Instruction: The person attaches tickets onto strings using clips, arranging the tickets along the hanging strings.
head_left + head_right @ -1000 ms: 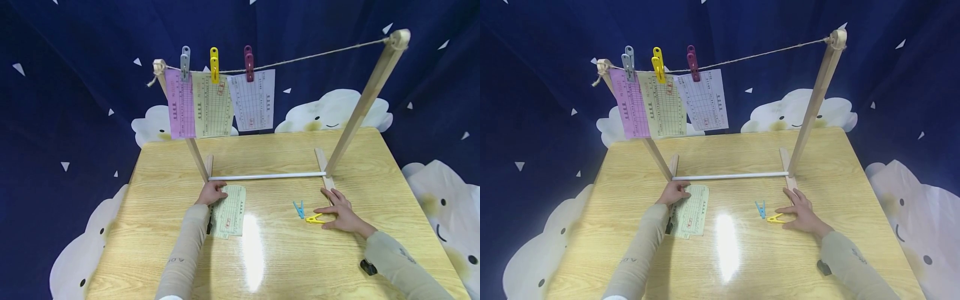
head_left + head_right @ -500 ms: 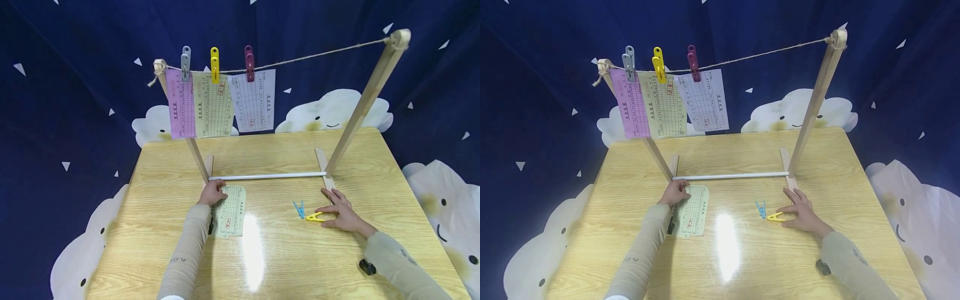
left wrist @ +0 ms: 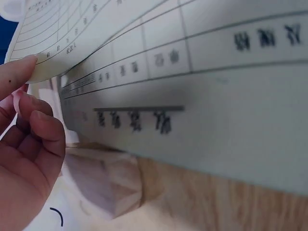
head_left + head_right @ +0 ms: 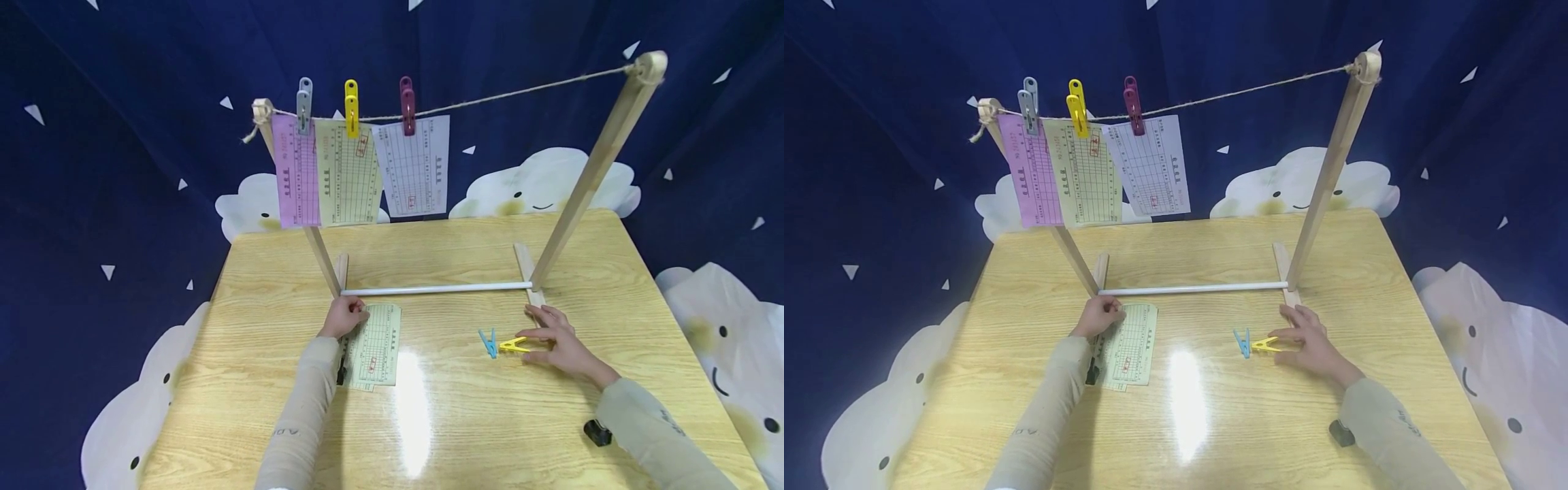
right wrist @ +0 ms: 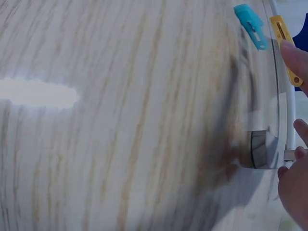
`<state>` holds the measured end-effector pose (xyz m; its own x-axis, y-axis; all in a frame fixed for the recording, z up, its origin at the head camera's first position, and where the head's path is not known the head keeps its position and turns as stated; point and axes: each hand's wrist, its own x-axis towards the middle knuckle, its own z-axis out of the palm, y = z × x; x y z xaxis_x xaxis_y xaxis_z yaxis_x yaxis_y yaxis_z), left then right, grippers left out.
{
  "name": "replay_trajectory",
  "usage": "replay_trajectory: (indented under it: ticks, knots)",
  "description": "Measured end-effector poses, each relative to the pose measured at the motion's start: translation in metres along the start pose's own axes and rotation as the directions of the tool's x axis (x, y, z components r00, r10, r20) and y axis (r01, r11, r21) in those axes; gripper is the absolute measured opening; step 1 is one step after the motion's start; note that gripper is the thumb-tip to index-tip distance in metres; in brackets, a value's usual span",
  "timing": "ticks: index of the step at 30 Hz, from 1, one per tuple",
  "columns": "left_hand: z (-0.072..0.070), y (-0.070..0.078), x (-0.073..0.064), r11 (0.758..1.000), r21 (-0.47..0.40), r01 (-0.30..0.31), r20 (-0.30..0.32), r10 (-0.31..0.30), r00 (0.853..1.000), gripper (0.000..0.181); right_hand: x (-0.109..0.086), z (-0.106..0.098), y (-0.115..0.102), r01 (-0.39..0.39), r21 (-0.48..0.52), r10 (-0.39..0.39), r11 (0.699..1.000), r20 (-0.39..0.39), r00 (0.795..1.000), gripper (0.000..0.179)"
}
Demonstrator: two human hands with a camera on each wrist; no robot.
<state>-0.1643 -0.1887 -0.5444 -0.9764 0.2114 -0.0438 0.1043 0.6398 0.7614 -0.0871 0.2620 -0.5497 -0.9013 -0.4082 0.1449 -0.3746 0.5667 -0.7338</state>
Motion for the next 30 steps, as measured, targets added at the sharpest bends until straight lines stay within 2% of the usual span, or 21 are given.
replay_trajectory:
  ticks: [6, 12, 17, 21, 23, 28, 30]
  knots:
    - [-0.006, 0.001, -0.003, 0.999, -0.036, -0.026, -0.010, 0.025, 1.000, 0.011, 0.002, -0.001, -0.001, 0.026, 0.028, -0.025, 0.999, -0.022, 0.999, 0.034]
    - [-0.015, 0.015, -0.010, 0.998, -0.063, -0.014, -0.022, 0.012, 1.000, 0.009, 0.005, -0.003, -0.003, 0.048, 0.026, -0.048, 0.999, -0.010, 0.999, 0.036]
    - [-0.022, 0.025, -0.014, 0.996, -0.092, -0.018, -0.034, 0.015, 0.999, 0.007, 0.007, -0.007, -0.012, -0.040, 0.058, 0.037, 0.997, 0.039, 0.999, 0.036]
    - [-0.027, 0.032, -0.017, 0.990, -0.136, -0.024, -0.022, 0.021, 1.000, 0.007, 0.008, -0.008, -0.017, -0.089, 0.101, 0.085, 0.991, 0.044, 0.995, 0.035]
    - [-0.032, 0.040, -0.020, 0.988, -0.147, -0.038, -0.012, 0.036, 0.999, 0.007, 0.009, -0.010, -0.019, -0.091, 0.117, 0.088, 0.989, 0.031, 0.996, 0.035]
    - [-0.048, 0.077, -0.034, 0.979, -0.173, -0.104, 0.001, 0.106, 0.994, 0.006, 0.011, -0.016, -0.026, -0.085, 0.131, 0.087, 0.988, -0.008, 0.996, 0.036]
    - [-0.051, 0.087, -0.038, 0.975, -0.190, -0.112, 0.009, 0.116, 0.993, 0.005, 0.012, -0.019, -0.029, -0.094, 0.152, 0.099, 0.984, -0.027, 0.995, 0.038]
